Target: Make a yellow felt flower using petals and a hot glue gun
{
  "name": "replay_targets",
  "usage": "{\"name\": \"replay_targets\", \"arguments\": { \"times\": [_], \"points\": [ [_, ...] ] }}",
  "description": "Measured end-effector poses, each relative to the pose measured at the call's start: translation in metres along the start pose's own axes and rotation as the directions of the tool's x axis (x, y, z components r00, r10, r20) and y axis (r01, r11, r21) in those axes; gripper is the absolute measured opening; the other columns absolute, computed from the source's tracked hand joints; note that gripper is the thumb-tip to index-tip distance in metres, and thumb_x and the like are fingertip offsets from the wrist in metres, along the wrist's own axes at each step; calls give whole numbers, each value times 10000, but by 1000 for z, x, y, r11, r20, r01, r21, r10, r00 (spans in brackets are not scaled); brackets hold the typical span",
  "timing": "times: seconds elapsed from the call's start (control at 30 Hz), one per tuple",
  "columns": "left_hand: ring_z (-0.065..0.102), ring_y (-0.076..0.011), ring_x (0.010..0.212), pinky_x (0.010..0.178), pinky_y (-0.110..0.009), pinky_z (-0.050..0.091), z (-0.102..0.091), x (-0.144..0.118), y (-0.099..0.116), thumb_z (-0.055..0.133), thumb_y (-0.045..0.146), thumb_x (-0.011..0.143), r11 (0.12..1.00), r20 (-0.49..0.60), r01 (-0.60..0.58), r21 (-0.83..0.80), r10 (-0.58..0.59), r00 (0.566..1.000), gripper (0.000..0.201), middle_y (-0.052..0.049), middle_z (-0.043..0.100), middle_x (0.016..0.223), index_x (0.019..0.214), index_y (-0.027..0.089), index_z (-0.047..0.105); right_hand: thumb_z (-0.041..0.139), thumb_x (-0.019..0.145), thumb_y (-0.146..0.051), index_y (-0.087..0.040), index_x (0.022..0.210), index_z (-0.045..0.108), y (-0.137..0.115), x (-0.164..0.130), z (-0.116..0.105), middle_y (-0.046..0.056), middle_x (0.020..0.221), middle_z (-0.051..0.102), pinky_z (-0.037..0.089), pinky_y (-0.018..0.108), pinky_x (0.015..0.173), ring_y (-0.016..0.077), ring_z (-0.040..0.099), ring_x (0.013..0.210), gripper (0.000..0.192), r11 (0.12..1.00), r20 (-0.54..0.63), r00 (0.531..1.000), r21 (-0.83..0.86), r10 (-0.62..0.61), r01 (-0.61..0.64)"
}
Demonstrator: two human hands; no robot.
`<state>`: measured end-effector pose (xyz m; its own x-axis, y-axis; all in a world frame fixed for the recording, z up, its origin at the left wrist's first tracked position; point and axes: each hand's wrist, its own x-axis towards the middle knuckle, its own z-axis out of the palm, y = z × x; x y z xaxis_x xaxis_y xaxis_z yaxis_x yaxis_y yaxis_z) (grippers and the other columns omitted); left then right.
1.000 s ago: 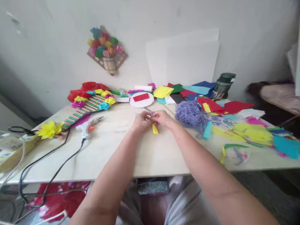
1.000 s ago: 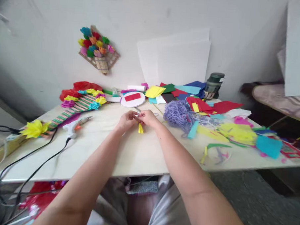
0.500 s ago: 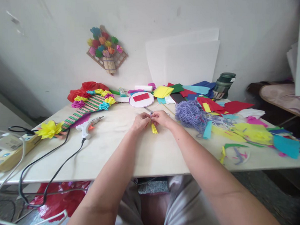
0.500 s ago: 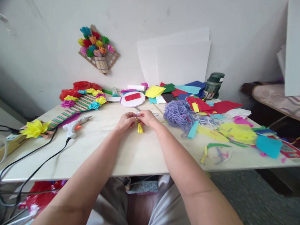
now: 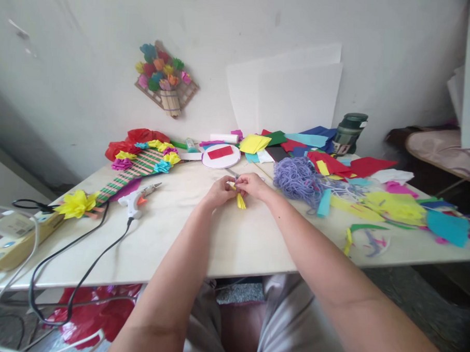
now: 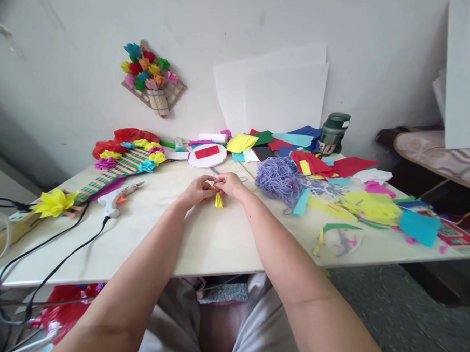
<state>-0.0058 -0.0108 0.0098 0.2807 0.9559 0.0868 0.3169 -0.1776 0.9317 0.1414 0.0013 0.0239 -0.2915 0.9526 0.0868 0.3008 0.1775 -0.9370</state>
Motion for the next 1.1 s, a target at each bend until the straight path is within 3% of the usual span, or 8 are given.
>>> {"name": "replay_targets", "arguments": {
  "times": [0.2,0.53,0.73,0.9,1.1],
  "points": [
    [462,-71,413,436,-193,342,-2,-2,4,616,139,683,995,24,78,62,-80,997,186,57,510,523,858,133,554,559,711,-12,-145,624,563,5,4,1,-64,449,518,425,180,458,69,498,416,159,1000,-12,1000,6,5,-5],
    [476,-88,458,473,-205,351,-4,-3,7,570,85,646,965,-127,123,233,-95,987,137,40,513,518,766,129,618,539,721,-36,-150,663,592,12,8,4,-60,477,516,419,181,454,73,489,427,138,997,-24,999,-71,-28,26],
    [502,-113,533,547,-215,371,2,-4,14,581,93,612,929,-267,100,356,-2,964,170,14,549,543,759,140,651,552,731,-81,-154,642,591,11,7,5,-42,536,556,430,189,477,70,492,455,122,999,-49,998,-30,-45,43],
    [558,-155,675,630,-242,390,6,-4,15,546,128,638,890,-312,131,437,13,950,126,-50,643,696,696,159,654,551,736,-106,-157,638,579,13,10,5,-37,554,556,429,192,482,77,498,480,114,995,-108,990,-59,-86,80],
    [537,-143,636,588,-237,378,5,-1,14,540,162,638,915,-340,113,387,28,940,60,-26,605,640,632,165,599,540,730,-105,-154,666,581,16,13,6,-29,593,565,447,208,515,87,521,509,91,992,-134,984,-62,-116,109]
  ]
}}
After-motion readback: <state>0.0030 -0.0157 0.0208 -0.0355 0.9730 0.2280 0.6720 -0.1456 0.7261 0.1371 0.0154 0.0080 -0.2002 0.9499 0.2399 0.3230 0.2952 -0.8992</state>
